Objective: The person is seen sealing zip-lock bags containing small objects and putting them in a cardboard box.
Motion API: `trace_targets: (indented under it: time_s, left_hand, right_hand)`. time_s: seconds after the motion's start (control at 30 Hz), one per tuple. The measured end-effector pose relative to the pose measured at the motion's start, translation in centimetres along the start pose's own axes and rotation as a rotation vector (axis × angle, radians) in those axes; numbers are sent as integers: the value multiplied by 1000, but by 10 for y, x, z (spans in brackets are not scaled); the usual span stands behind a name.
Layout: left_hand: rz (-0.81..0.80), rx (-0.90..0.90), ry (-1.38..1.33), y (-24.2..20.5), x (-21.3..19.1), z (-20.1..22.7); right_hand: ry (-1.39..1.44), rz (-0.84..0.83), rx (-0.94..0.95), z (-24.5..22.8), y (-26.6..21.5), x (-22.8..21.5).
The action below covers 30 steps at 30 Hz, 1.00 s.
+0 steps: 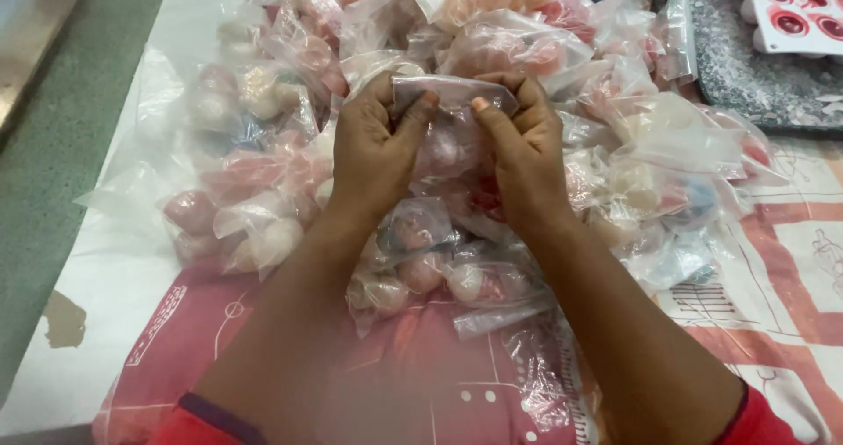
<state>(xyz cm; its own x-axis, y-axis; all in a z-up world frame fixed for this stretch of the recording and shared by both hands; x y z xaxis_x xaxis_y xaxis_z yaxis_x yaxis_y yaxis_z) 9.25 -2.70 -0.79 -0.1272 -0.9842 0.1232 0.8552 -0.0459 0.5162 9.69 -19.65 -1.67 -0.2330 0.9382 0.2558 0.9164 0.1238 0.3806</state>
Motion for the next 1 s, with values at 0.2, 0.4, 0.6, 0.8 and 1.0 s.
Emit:
trace_targets:
  time_s: [0.2,0.4,0.6,0.8,1.0]
  left_hand:
    - [100,3,30,-4,-1,1]
    - [145,1,46,-5,0,5]
    - [180,-46,-86,-4,-2,4]
    - [137,-35,148,-7,-5,0]
    - [-153,-6,441,-4,2,9]
  right_hand:
    - [-24,102,12,-12,-2,11]
    - [-84,117,1,-14,-4,10]
    - [-65,119,28,-13,-2,6]
    - [-14,150,9,-5,-3,0]
    - [-81,257,9,-7,-3,-1]
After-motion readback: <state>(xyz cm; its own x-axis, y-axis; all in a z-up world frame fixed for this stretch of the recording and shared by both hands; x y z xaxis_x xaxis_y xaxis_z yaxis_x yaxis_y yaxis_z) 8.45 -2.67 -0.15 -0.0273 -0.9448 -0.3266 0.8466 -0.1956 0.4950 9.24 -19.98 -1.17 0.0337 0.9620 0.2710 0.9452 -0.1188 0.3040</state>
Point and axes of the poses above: each hand's wrist, its own y-axis towards the middle knuckle, its own x-axis out of the palm, z = x × y, the point moved 3 cm from there along y, towards the middle knuckle
